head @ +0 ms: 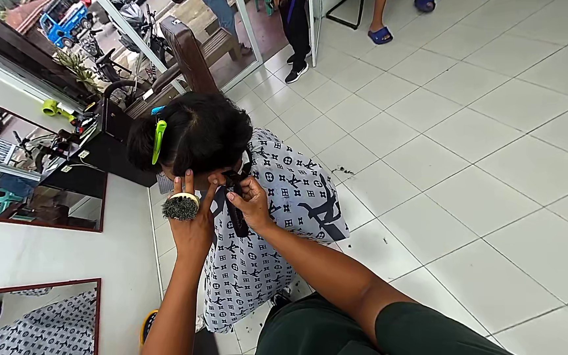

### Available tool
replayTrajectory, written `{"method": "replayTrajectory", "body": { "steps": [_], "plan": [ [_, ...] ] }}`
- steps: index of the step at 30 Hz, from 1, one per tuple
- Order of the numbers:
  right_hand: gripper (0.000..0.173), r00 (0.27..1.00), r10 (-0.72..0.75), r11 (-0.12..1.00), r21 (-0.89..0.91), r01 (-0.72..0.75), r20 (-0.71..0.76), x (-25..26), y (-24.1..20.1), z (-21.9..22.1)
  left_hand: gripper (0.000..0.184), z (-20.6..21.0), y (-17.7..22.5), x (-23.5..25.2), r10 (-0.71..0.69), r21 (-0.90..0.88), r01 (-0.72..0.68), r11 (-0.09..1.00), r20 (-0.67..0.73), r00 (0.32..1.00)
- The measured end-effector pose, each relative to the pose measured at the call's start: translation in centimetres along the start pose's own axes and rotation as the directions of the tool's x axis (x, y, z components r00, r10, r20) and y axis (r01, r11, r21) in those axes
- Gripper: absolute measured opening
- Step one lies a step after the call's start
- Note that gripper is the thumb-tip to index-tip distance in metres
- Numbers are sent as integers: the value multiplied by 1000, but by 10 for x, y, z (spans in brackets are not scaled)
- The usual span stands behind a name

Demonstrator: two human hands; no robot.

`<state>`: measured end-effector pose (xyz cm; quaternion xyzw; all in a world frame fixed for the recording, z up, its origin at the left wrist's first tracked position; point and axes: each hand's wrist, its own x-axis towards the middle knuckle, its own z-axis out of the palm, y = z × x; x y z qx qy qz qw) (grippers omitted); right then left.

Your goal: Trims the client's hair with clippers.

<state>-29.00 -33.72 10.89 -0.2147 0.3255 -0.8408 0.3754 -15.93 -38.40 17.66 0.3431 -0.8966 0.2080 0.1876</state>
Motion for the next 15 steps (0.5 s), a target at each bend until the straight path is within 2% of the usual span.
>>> {"method": "replayTrajectory", "body": {
  "steps": [15],
  "plan": [
    [25,1000,16,1000,8,-16,12,3,0,6,66,-2,1,-1,9,3,-9,1000,1,1000]
  ]
}}
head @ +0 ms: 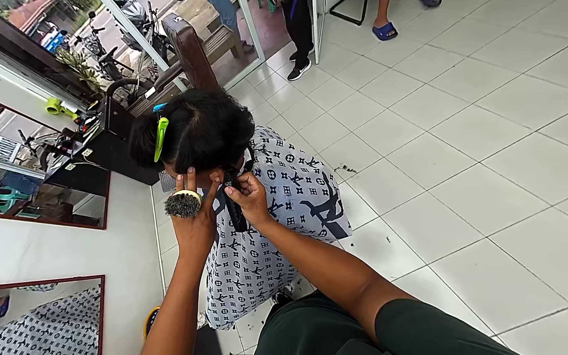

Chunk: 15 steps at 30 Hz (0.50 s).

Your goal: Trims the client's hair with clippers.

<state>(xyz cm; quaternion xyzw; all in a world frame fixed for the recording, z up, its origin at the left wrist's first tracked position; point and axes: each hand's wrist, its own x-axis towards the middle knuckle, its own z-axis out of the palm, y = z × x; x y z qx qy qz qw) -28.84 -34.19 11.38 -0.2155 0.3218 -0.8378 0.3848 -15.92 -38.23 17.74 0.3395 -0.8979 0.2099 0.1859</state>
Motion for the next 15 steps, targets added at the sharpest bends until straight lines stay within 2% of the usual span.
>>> {"method": "replayTrajectory", "body": {
  "steps": [4,9,15],
  "plan": [
    [28,998,-10,999,-46,12,57,-1,1,-2,61,-1,0,0,-7,-24,7,1000,8,1000],
    [25,1000,-15,1000,10,15,4,-2,3,-1,69,-1,0,1,3,-19,-3,1000,0,1000],
    [25,1000,-6,1000,13,6,2,0,2,-1,66,0,0,0,1,-18,-1,1000,-12,1000]
  ]
}}
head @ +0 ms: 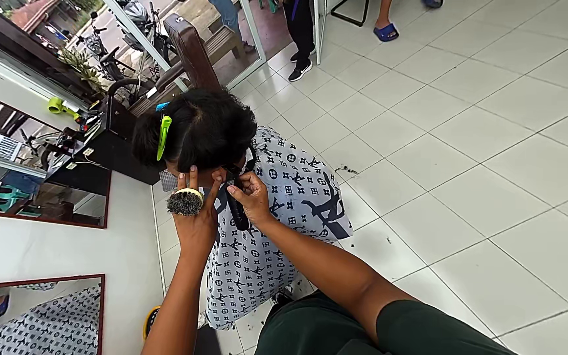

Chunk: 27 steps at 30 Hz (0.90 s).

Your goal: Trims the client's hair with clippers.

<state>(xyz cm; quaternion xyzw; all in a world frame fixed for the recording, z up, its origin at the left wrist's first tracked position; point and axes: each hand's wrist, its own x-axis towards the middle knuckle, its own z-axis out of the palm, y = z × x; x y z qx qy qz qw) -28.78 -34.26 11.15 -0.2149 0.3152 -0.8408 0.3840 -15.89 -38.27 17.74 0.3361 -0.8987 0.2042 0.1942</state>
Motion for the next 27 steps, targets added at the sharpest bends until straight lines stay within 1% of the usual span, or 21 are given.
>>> {"method": "replayTrajectory", "body": {
  "steps": [3,6,14,16,20,21,25,27],
  "plan": [
    [26,999,19,1000,-20,-18,43,1,-2,-1,65,0,0,0,1,3,-1,1000,3,1000],
    [28,996,4,999,-39,-1,88,1,-3,-3,60,0,0,0,-8,12,7,1000,22,1000],
    [25,999,18,1000,-17,-17,42,1,-4,-2,67,2,1,0,-4,2,4,1000,-1,1000],
    [26,997,23,999,-38,-20,71,2,-5,-2,63,2,0,0,-2,-4,2,1000,-2,1000],
    [30,986,13,997,-81,0,164,4,-6,-6,49,2,0,0,-2,-25,2,1000,-1,1000],
    [29,986,10,997,-78,3,166,3,-5,-6,49,2,-1,-1,-1,-22,1,1000,-4,1000],
    [27,994,16,999,-53,-10,110,2,-6,-7,63,3,-1,-1,-3,-15,3,1000,-7,1000],
    [27,995,15,999,-52,-10,94,2,-5,-6,64,3,-1,-1,1,-16,-1,1000,-15,1000]
  ]
}}
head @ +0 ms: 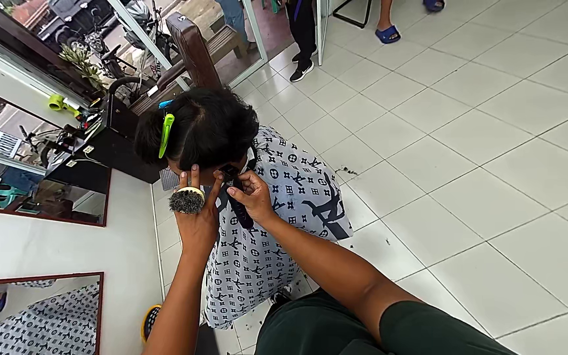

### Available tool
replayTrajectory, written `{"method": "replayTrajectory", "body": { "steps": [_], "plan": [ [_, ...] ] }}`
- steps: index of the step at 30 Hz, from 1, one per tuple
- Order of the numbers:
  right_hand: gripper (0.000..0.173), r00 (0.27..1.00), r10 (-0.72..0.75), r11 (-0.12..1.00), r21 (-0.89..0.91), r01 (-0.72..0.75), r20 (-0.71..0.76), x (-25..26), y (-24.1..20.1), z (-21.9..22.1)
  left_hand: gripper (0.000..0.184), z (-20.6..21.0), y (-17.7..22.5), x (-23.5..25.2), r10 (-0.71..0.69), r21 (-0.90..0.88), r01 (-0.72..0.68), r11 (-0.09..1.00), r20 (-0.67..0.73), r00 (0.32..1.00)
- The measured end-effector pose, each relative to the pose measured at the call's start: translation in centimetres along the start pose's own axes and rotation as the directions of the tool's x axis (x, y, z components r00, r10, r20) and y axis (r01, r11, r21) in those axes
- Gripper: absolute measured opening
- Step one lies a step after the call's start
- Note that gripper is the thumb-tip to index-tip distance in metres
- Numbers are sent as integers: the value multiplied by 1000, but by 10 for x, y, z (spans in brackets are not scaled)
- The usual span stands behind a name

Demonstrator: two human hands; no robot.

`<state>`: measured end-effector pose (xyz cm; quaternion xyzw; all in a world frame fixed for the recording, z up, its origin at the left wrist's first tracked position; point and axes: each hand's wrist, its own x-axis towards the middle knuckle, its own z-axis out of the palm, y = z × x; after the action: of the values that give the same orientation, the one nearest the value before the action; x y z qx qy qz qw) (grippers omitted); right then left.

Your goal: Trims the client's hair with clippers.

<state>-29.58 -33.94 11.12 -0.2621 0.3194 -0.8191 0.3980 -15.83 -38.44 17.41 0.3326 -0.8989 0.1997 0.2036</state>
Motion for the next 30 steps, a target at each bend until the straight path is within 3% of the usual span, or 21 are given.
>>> {"method": "replayTrajectory", "body": {
  "steps": [4,9,12,14,16,18,20,22,24,25,28,29,30],
  "plan": [
    [28,1000,1,1000,-11,-1,13,2,-2,2,61,0,0,1,-5,4,5,1000,13,1000],
    [30,996,-3,998,-60,9,93,3,-4,1,43,1,0,0,-14,-9,14,1000,7,1000],
    [28,997,5,999,-38,-2,72,6,-5,2,52,3,0,0,-26,12,26,1000,21,999],
    [28,995,24,998,-64,-18,102,10,-9,1,48,5,-1,1,-32,22,32,999,16,999],
    [31,983,39,990,-141,-14,180,10,-16,-4,39,6,-2,1,-30,-27,30,999,-3,1000],
    [33,978,25,985,-174,12,207,6,-28,-18,38,6,-4,-2,30,-199,-45,979,-79,996],
    [31,988,4,987,-161,21,153,0,-43,-44,30,3,0,-6,139,-411,-229,882,-238,961],
    [28,999,15,986,-167,-6,51,-2,-60,-75,18,-5,13,0,217,-548,-298,781,-210,953],
    [23,999,22,983,-181,-28,-38,-6,-74,-104,26,-24,32,24,270,-748,-92,658,119,956],
    [20,997,17,982,-187,-31,-73,-10,-79,-116,28,-26,40,38,273,-830,18,558,203,940],
    [14,986,-34,980,-197,2,-160,-18,-94,-134,19,-11,66,64,30,-961,209,182,218,975],
    [12,982,-49,980,-201,12,-180,-22,-99,-138,17,-6,74,69,-30,-938,324,121,323,946],
    [11,978,-61,979,-205,19,-201,-26,-101,-140,20,-3,78,72,-4,-883,461,89,463,887]
  ]
}}
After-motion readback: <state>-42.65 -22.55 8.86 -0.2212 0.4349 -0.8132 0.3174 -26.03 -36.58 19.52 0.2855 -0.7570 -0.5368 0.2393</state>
